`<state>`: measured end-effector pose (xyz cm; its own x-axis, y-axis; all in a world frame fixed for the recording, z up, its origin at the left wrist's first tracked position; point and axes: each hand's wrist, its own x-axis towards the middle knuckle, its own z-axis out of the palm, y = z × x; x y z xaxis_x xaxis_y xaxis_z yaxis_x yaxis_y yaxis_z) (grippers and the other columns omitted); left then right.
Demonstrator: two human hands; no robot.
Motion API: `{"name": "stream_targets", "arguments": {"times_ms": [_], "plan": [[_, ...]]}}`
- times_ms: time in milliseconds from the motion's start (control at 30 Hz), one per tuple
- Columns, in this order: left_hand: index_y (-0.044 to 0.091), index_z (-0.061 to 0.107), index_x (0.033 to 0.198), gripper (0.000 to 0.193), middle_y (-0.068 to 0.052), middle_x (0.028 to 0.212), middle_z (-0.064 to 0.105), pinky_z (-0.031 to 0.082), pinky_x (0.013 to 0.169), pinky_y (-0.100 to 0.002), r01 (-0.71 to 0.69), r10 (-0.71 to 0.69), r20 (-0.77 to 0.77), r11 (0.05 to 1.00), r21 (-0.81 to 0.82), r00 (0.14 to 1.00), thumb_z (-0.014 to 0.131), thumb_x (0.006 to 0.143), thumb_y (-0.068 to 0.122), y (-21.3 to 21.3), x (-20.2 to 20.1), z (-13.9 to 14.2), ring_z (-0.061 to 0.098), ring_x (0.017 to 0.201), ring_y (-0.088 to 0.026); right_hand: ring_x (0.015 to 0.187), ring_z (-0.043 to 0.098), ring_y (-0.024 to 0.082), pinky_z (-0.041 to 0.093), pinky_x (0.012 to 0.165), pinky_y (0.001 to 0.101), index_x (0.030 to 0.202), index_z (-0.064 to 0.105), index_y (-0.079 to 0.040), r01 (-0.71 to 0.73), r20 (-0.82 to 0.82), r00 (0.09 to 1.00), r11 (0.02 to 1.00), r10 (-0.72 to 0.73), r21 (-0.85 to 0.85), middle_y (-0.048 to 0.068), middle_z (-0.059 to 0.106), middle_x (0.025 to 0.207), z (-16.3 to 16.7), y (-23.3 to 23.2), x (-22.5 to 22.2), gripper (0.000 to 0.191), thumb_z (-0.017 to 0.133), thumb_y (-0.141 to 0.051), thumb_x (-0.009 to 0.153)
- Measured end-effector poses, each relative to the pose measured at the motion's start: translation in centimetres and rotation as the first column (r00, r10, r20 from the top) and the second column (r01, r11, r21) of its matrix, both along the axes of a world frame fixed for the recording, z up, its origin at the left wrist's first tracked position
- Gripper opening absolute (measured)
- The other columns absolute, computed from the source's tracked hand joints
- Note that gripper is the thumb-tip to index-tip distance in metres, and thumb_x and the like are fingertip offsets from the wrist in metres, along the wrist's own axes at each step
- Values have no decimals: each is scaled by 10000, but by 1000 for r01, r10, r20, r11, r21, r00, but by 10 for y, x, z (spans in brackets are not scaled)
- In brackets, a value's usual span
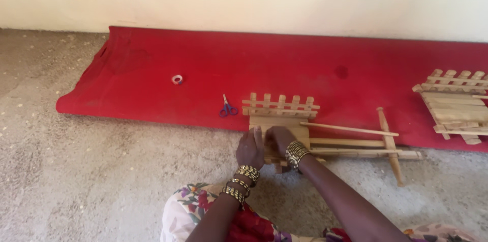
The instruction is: The person sits on the floor and works on a small wooden handloom placed on a red mat, pressing and aligning wooden slats and moving rods back and forth to weave and compact the woven material. The hands repeatedly adjust the frame parts and reposition the work as they go.
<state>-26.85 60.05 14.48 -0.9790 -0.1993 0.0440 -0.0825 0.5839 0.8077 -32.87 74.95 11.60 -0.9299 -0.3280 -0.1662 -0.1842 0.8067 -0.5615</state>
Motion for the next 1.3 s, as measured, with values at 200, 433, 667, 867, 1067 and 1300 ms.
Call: {"name": "stream_targets", "arguments": {"times_ms": [200,433,667,867,1067,1300], "plan": [[90,673,1174,524,-203,1131,681,514,878,-538,-5,9,-59,998,63,998,326,1058,466,-3,2,4,632,1055,-425,924,746,298,578,881,432,964,775,-83,-32,26,999,948,25,317,166,762,991,1,20,-14,152,663,-177,923],[102,648,1218,492,-191,1155,682,500,906,-538,-6,8,-64,999,34,998,336,1058,447,0,-1,9,620,1083,-414,990,726,330,570,918,444,960,763,-61,192,-55,981,942,-184,275,194,745,1041,-17,55,-22,157,632,-125,902],[105,618,1302,504,-194,1264,633,497,951,-515,-10,17,-119,998,65,993,353,1053,453,-3,-3,5,595,1166,-410,945,688,328,566,870,424,896,714,-51,-211,-258,932,959,256,188,160,694,960,-32,-28,-47,126,630,-144,911],[122,615,1290,475,-170,1253,645,505,939,-509,16,-12,-104,999,43,994,370,1044,447,-2,-6,4,606,1156,-394,975,680,284,569,894,442,892,698,-29,-275,-408,784,852,467,446,154,684,983,-35,3,-79,95,649,-110,900],[122,637,1261,506,-172,1221,665,496,951,-519,-35,39,-64,997,74,997,339,1052,474,0,-10,1,610,1146,-400,1054,677,303,561,961,464,986,724,-36,-24,-359,880,786,310,618,172,709,1087,-36,66,-70,128,617,-45,917],[99,568,1383,611,-203,1343,620,479,1012,-497,-49,54,-41,993,107,998,283,1046,522,2,-15,-3,579,1230,-408,1066,664,311,543,927,477,959,756,-61,-1,-496,860,973,120,232,172,720,1082,-39,32,-75,142,630,-60,893]]}}
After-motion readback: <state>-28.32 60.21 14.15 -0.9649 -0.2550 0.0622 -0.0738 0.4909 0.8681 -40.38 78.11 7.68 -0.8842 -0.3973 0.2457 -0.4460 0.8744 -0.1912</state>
